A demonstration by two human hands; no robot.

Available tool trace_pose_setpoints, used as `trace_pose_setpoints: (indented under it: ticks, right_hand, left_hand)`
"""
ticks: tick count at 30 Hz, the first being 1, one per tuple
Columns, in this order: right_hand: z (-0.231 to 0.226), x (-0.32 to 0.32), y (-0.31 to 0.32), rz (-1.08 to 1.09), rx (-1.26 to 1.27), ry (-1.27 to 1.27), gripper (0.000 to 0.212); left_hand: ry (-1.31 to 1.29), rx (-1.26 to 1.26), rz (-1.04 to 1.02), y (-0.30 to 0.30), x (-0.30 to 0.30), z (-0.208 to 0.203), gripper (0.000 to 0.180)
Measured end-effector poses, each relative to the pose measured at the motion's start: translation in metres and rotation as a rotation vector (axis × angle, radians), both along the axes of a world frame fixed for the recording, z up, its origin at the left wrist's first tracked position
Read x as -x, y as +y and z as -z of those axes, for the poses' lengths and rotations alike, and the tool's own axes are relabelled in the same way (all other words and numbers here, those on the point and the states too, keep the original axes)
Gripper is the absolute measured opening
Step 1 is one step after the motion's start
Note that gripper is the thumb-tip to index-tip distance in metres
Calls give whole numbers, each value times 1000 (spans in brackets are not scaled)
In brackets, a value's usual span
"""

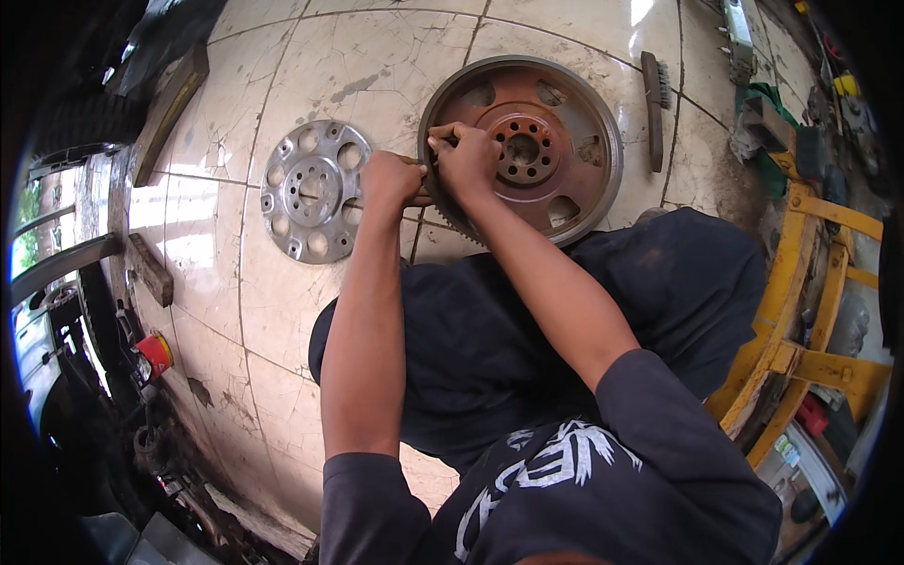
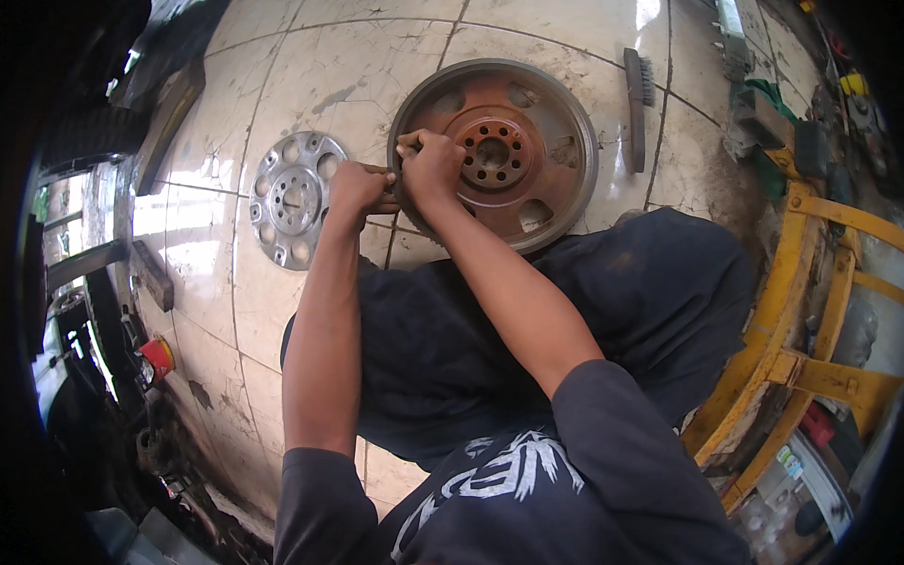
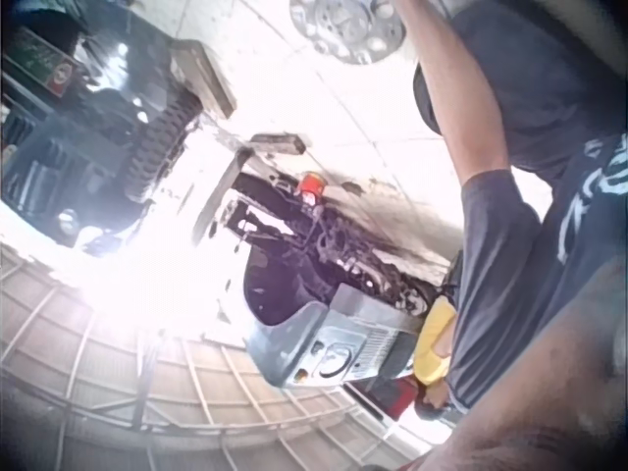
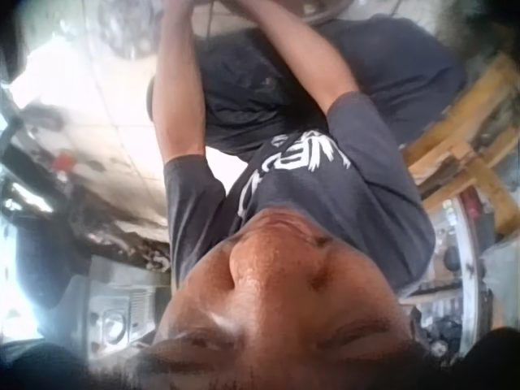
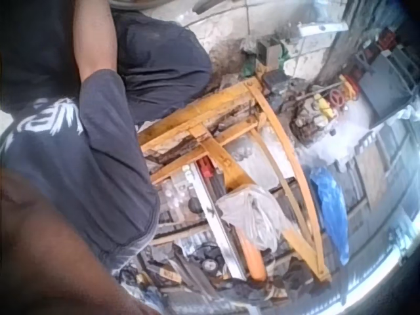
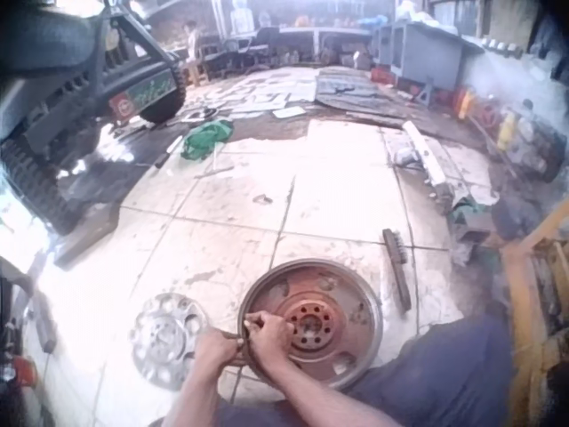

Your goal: The person scrubs a rusty wheel hub with a wire brush, rotating it to clean the rim and inner surfaces. A second hub sits nearby on the floor. The person continues scrubbing different areas of the hub throughout the clip.

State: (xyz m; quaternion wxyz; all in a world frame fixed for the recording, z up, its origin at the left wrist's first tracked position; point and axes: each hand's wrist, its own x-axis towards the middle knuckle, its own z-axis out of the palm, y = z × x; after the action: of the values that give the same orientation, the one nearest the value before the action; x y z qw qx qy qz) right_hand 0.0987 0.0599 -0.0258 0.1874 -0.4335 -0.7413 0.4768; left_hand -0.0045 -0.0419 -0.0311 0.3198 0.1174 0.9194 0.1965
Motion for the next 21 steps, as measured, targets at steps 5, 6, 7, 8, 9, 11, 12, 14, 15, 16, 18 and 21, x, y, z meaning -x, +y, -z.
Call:
trace_pose_setpoints:
  ticks: [5,6,7,8,9,11,12,14,15,16,18,21]
  right_hand:
    - [17,-59,-30,-142,74,125,14]
    - [14,-53,-28,-150,46,95,15]
    - [13,-40,-19,-151,15,61,15]
    - [11,-25,-10,-152,-18,28,15]
    - [7,-8,-9,-84,-62,36,16]
    - [-2,-9,-13,-112,-17,54,16]
    - [1,-14,-12,-121,5,47,15]
    - [12,-53,-15,-231,-25,17,15]
    - [7,-67,-21,-255,75,2,15]
    - [4,-73,-25,-278,175,-15,15]
    - [1,-54,-20,-254,41,9,18]
    - [-4,-12,-5,-141,-9,12,17]
  left_hand:
    - [93,139,35,5,-4,-6,28]
    - [113,151,51,3,-5,-10,29]
    - [131,159,74,5,-5,-10,29]
    - [149,165,98,8,-6,-11,30]
    - [128,138,62,4,-3,-8,29]
    - [88,82,-9,-2,1,-2,29]
    - [76,109,8,-3,-3,-5,28]
    - [58,134,41,12,-6,-21,26]
    - [19,103,-4,8,-3,-16,25]
    - [-19,71,-48,5,0,-12,24]
    - [-46,15,-74,3,2,-4,24]
    - [-22,-46,-44,1,2,0,23]
